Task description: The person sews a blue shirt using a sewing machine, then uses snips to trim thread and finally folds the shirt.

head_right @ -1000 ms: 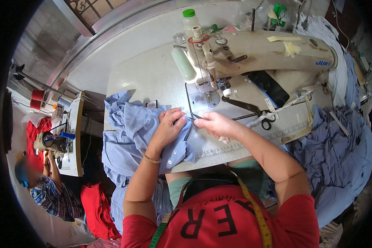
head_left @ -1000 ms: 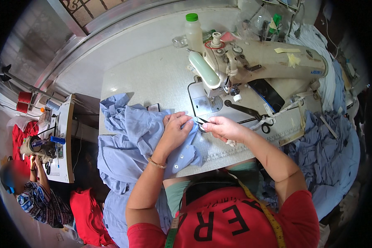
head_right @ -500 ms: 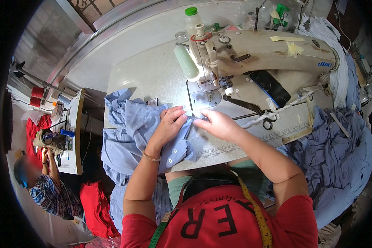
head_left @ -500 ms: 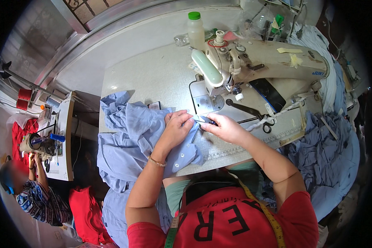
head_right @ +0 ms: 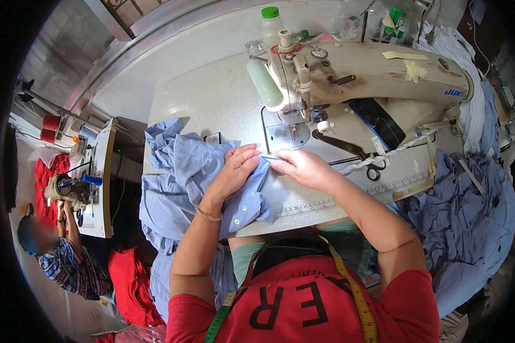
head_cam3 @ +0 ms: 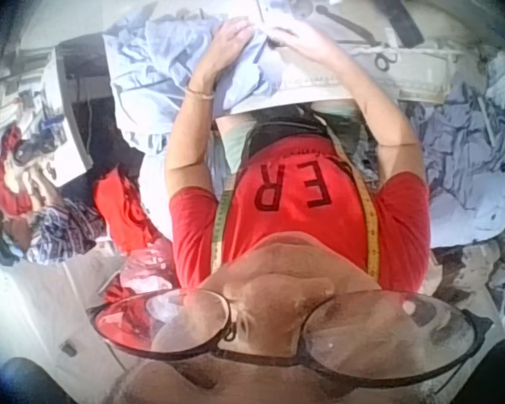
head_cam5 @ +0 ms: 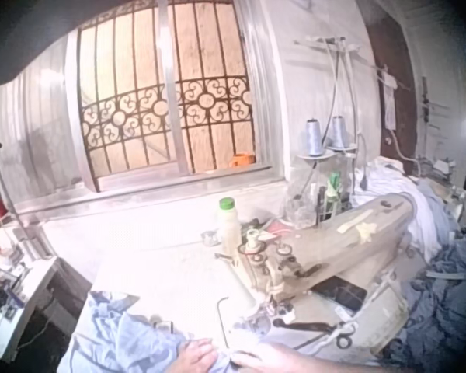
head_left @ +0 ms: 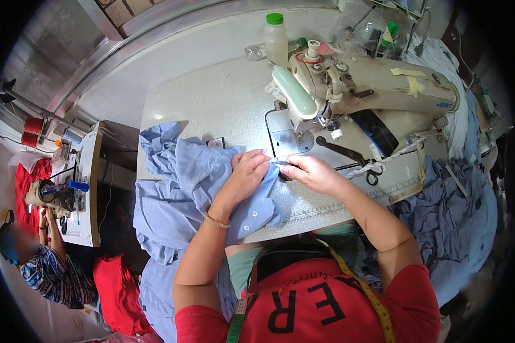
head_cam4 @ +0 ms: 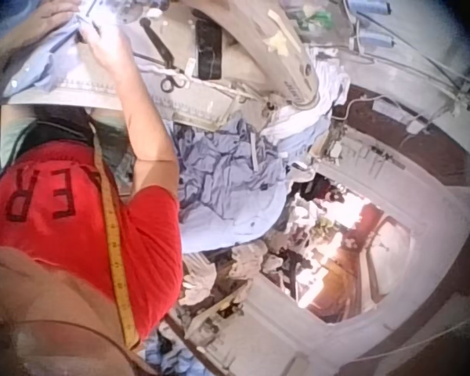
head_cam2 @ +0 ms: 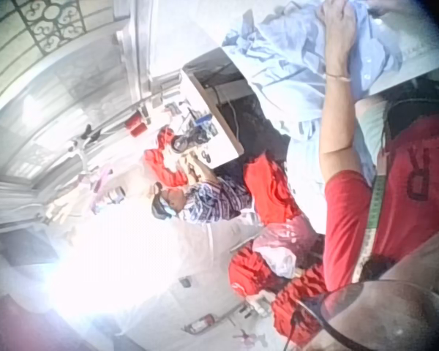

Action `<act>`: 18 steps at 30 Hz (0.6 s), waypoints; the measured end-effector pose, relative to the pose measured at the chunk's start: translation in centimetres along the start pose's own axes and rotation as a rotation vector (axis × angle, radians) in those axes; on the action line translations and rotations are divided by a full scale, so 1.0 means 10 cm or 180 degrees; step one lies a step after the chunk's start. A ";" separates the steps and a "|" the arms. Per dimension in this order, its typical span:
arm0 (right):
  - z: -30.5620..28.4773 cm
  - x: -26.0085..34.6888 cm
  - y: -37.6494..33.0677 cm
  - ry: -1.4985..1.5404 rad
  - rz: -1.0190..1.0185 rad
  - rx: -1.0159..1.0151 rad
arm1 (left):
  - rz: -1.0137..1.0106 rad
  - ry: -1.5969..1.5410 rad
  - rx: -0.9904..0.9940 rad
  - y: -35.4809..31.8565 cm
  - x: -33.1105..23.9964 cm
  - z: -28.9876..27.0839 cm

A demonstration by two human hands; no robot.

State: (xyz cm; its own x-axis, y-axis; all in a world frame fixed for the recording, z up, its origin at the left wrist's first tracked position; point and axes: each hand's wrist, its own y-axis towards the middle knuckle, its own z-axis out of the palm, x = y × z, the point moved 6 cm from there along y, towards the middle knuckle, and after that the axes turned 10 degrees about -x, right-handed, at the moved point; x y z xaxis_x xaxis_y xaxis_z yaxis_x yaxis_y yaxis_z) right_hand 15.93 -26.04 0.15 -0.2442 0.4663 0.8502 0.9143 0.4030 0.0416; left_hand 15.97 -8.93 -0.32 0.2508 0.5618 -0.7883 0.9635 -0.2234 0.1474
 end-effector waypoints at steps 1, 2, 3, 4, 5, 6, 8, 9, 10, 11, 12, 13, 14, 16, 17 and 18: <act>0.01 -0.01 0.01 0.0091 0.0029 0.0064 | 0.0033 -0.0014 0.0000 0.00 0.01 0.00; 0.02 -0.02 0.01 0.0090 0.0014 0.0061 | 0.0070 -0.0062 -0.0080 0.00 0.01 0.00; 0.02 -0.02 0.01 0.0089 -0.0001 0.0057 | 0.0109 -0.0109 -0.0160 -0.02 0.01 0.00; 0.03 -0.03 0.02 0.0088 -0.0016 0.0052 | 0.0148 -0.0157 -0.0240 -0.03 0.00 0.00; 0.03 -0.06 0.01 0.0395 0.0013 0.0088 | 0.0178 -0.0093 -0.0325 -0.03 -0.01 0.00; 0.03 -0.12 0.01 0.0701 0.0042 0.0121 | 0.0210 -0.0030 -0.0409 -0.04 -0.03 -0.01; -0.03 -0.14 -0.02 0.0955 0.0137 0.0095 | 0.0593 0.0374 -0.0640 -0.07 -0.17 -0.06; -0.11 -0.09 -0.05 0.0884 0.0231 0.0028 | 0.0945 0.0684 -0.0771 -0.09 -0.31 -0.09; -0.16 -0.08 -0.07 0.0812 0.0325 -0.0041 | 0.1298 0.0994 -0.0900 -0.12 -0.44 -0.11; -0.23 -0.11 -0.10 0.0509 0.0226 -0.0199 | 0.1787 0.1401 -0.1211 -0.17 -0.60 -0.11; -0.27 -0.01 -0.11 -0.0022 0.0083 -0.0269 | 0.1901 0.1537 -0.1223 -0.21 -0.63 -0.11; -0.34 0.13 -0.15 -0.0552 -0.0060 -0.0337 | 0.2016 0.1671 -0.1233 -0.24 -0.65 -0.10; -0.39 0.23 -0.17 -0.1092 -0.0203 -0.0416 | 0.2145 0.1798 -0.1247 -0.26 -0.67 -0.09; -0.37 0.34 -0.22 -0.1690 -0.0929 -0.0683 | 0.2274 0.1833 -0.1305 -0.28 -0.68 -0.08; -0.35 0.37 -0.24 -0.1937 -0.1151 -0.0776 | 0.2325 0.1841 -0.1308 -0.29 -0.69 -0.07; -0.32 0.41 -0.26 -0.2184 -0.1373 -0.0868 | 0.2375 0.1849 -0.1311 -0.29 -0.70 -0.07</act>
State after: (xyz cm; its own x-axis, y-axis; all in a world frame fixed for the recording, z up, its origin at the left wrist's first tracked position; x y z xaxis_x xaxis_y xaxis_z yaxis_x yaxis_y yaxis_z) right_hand 13.58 -27.67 5.22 -0.6499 0.7248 0.2286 0.7207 0.4923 0.4882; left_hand 11.44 -11.66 5.17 0.6991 0.7148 -0.0180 0.4738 -0.4444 0.7603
